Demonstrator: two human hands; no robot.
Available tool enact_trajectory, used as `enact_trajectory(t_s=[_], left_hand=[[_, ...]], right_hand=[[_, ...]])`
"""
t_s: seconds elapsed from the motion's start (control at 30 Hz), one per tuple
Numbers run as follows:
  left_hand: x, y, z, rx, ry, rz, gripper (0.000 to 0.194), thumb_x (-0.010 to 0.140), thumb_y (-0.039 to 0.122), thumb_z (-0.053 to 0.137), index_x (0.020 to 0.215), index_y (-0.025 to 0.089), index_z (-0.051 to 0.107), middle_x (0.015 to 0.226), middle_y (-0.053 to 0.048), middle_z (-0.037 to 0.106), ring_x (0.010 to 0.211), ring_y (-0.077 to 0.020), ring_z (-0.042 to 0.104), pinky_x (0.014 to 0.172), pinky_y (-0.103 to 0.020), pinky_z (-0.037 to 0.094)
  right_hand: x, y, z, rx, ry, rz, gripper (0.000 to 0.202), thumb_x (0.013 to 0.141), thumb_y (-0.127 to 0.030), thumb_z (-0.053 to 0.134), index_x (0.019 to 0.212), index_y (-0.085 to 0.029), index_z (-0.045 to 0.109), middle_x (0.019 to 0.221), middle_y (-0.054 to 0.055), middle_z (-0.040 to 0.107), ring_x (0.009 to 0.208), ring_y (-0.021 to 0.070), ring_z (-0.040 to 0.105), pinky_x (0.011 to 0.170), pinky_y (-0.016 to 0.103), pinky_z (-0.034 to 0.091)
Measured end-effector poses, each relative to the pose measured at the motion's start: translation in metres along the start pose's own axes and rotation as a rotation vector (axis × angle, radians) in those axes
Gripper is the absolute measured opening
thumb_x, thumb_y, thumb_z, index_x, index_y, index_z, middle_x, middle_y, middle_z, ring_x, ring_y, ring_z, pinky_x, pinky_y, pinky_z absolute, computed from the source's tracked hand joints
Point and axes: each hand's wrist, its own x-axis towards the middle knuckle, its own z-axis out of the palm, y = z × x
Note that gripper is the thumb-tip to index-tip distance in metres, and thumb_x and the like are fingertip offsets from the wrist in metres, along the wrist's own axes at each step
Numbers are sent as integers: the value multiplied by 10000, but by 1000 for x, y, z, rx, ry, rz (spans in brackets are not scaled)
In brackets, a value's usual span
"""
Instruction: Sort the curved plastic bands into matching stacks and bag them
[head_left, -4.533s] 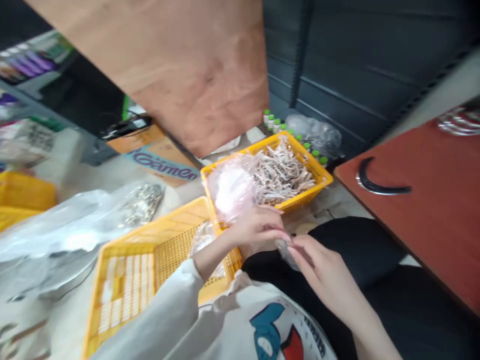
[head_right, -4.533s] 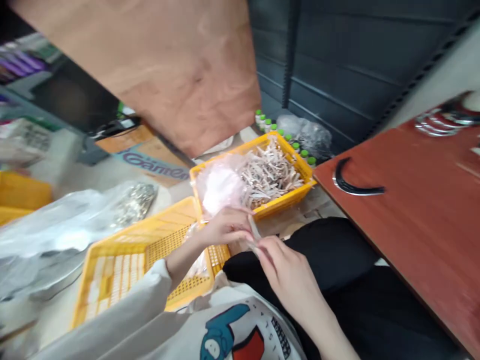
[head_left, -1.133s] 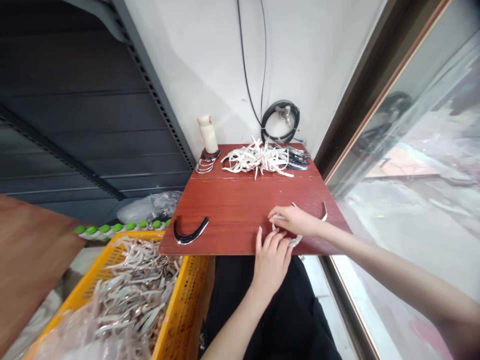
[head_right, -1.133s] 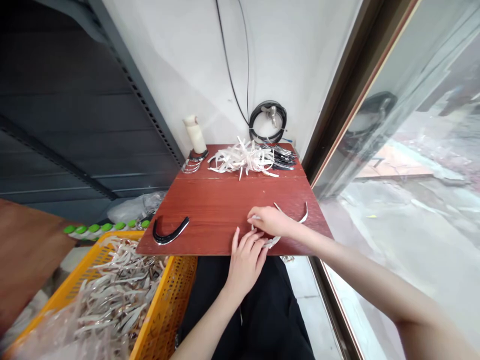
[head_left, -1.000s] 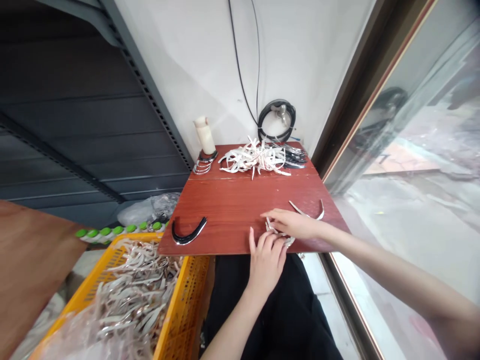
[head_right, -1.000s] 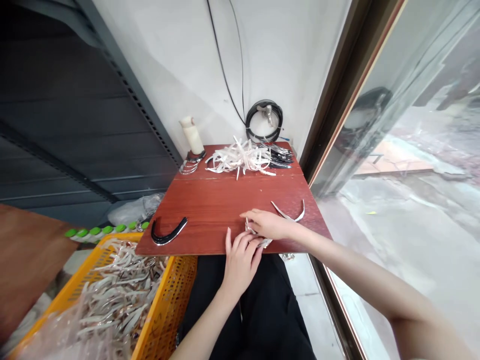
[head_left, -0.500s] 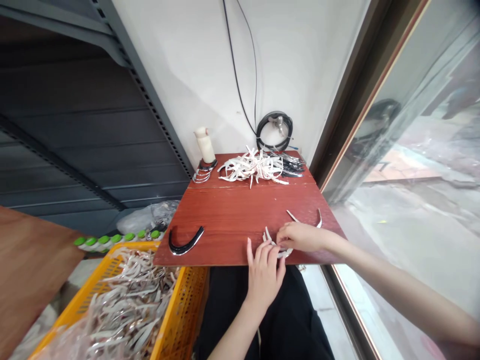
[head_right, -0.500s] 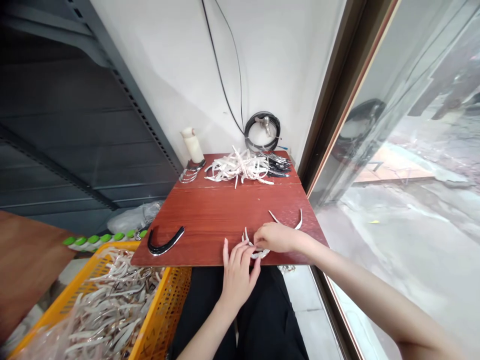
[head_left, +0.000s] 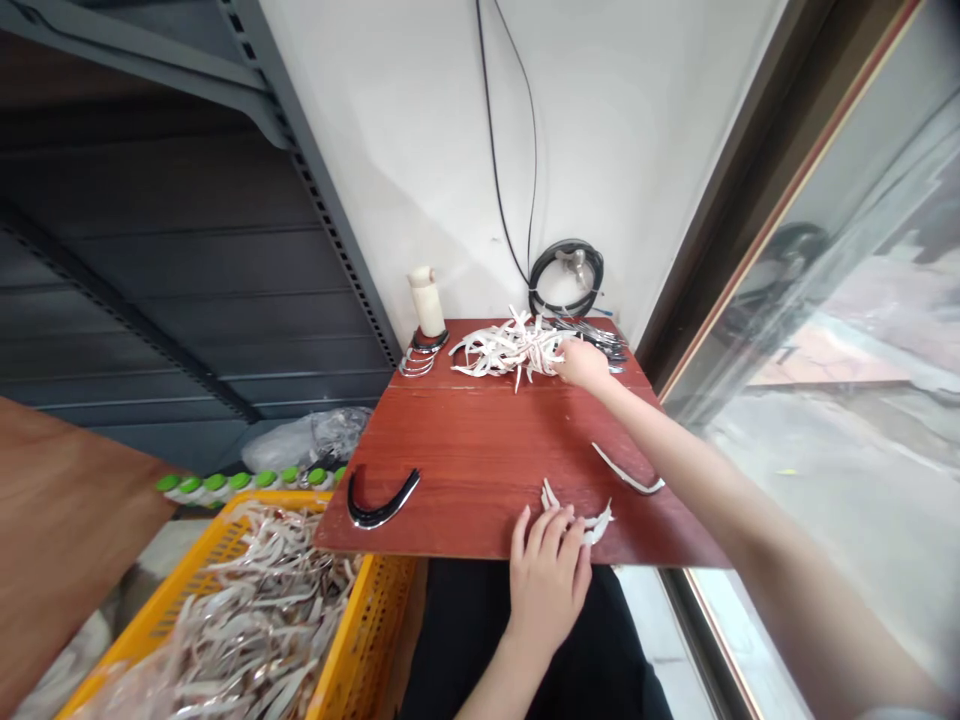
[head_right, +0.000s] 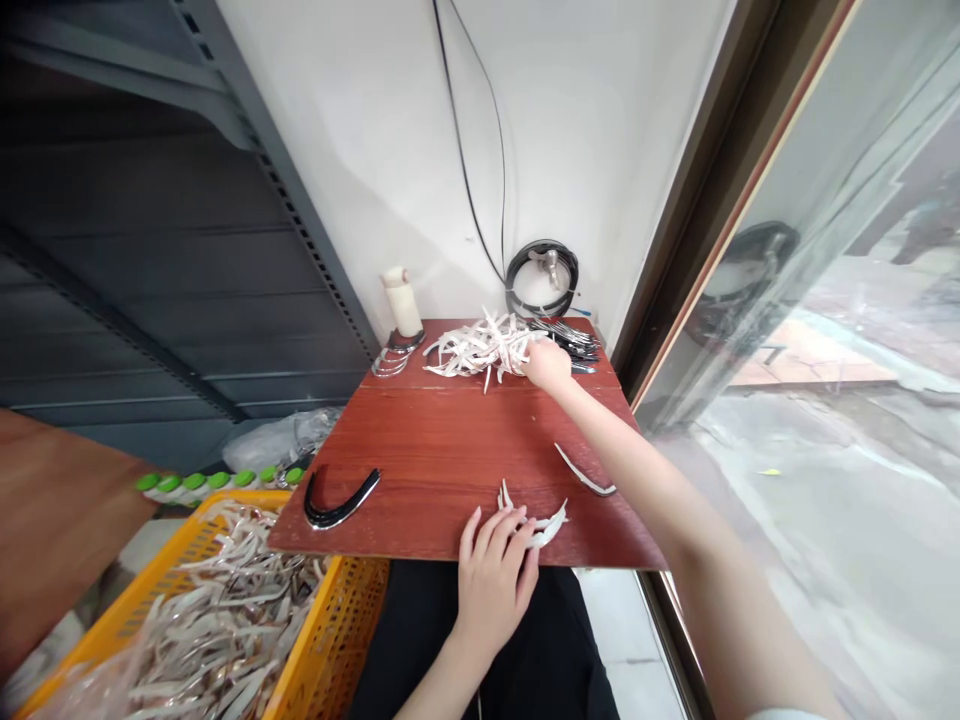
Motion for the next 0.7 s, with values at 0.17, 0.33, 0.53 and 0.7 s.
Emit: enact_trajectory(t_s=[0.17, 0.33, 0.53, 0.7], left_hand=[[-1, -1, 1, 4, -12, 6, 244, 942, 274, 553, 1165, 259, 652, 1220, 2, 697, 1174, -186, 602, 1158, -422, 310], [0, -2, 1, -30, -13, 11, 267, 943, 264, 559, 1199, 269, 637, 1240, 22, 691, 1193, -183, 589, 1168, -412, 278], [2, 0, 0, -47, 6, -1, 252, 942, 250, 565, 1180, 262, 646, 1222, 14, 701, 1178, -188, 601, 1161, -413, 277], [4, 1, -3, -31, -26, 9, 254, 941, 247, 560, 1179, 256, 647, 1219, -7, 702, 1177, -199, 606, 1150, -430, 298]], right_hand=[[10, 12, 0, -3, 5, 20, 200, 854, -288, 594, 856, -177, 761, 938, 130, 738, 1050, 328, 614, 933, 432, 404], [-1, 33, -41, 169, -10, -28, 299, 883, -412, 557, 922, -175, 734, 841, 57, 737, 829, 213, 654, 785, 311, 464], [-53, 32, -97, 762, -365, -106, 374, 679, -516, 753, 807, -168, 702, 751, 42, 699, 682, 152, 614, 700, 288, 509], [-109, 2, -95, 735, -578, -127, 245, 715, -348, 696, 878, -167, 726, 710, 21, 696, 647, 147, 617, 644, 276, 513]])
